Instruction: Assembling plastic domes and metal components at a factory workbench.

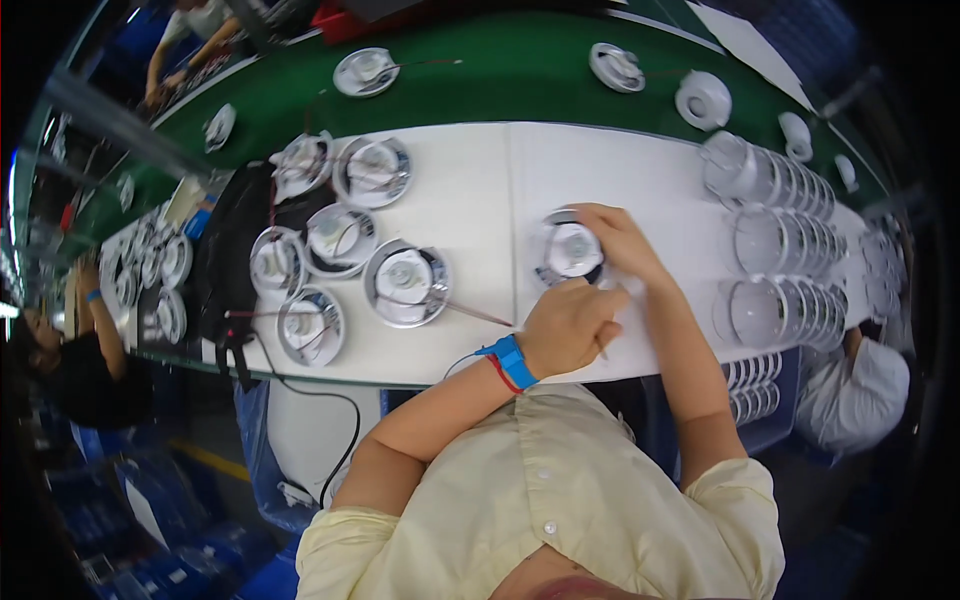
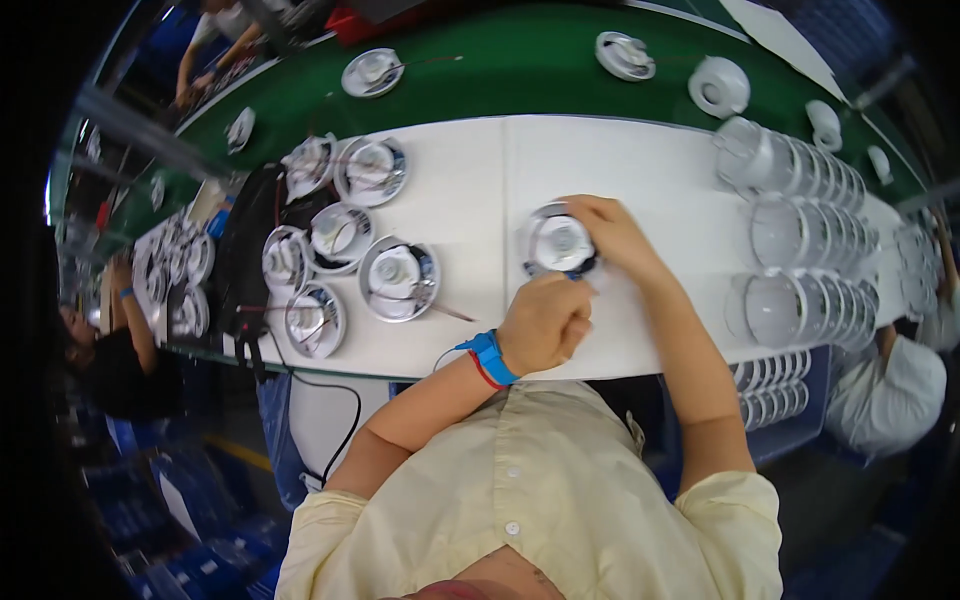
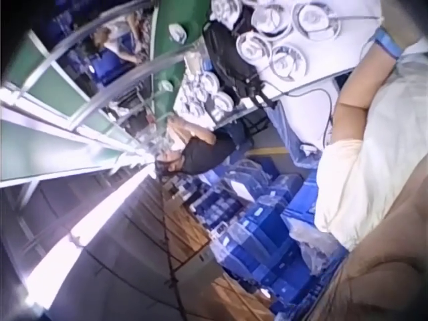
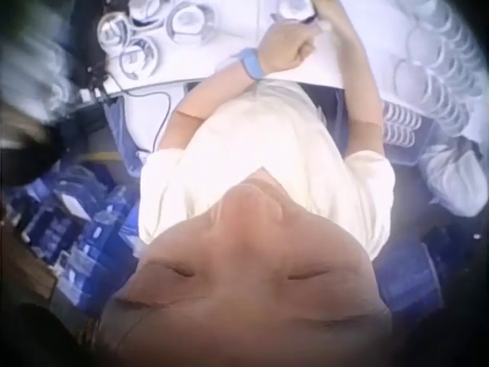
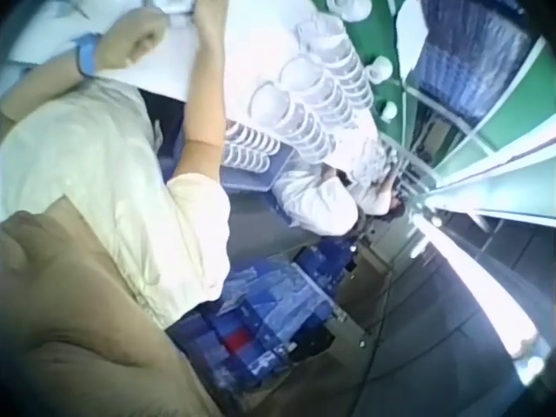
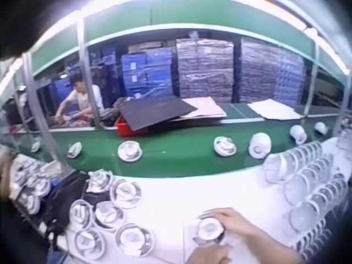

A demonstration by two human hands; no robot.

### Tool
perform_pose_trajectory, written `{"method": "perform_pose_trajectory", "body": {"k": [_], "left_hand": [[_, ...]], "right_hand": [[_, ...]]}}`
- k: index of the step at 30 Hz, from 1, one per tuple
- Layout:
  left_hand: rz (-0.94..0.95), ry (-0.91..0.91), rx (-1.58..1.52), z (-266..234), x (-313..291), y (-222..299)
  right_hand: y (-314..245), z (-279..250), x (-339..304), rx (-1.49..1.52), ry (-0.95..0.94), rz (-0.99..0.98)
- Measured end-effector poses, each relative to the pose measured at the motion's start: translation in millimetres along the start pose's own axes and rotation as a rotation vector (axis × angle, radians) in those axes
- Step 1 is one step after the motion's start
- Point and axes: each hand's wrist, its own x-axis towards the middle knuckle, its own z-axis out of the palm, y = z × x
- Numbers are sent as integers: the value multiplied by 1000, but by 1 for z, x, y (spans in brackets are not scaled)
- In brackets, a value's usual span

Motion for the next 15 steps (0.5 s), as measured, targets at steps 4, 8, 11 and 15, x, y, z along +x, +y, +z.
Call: {"method": "perform_pose_trajectory", "body": {"k": [4,8,11,15], "left_hand": [[85,-233,248,12,29,6],[105,-375,481,1,27,16],[11,-464,585,5,34,17],[15,-482,520,8,54,17]], "right_hand": [[-9,7,-12,51,-38,-150],[-43,-48,-80,-856,692,-628],[-52,-99,-148,-1348,1218,-174],[-17,-134,-195,-1077,954,0]]}}
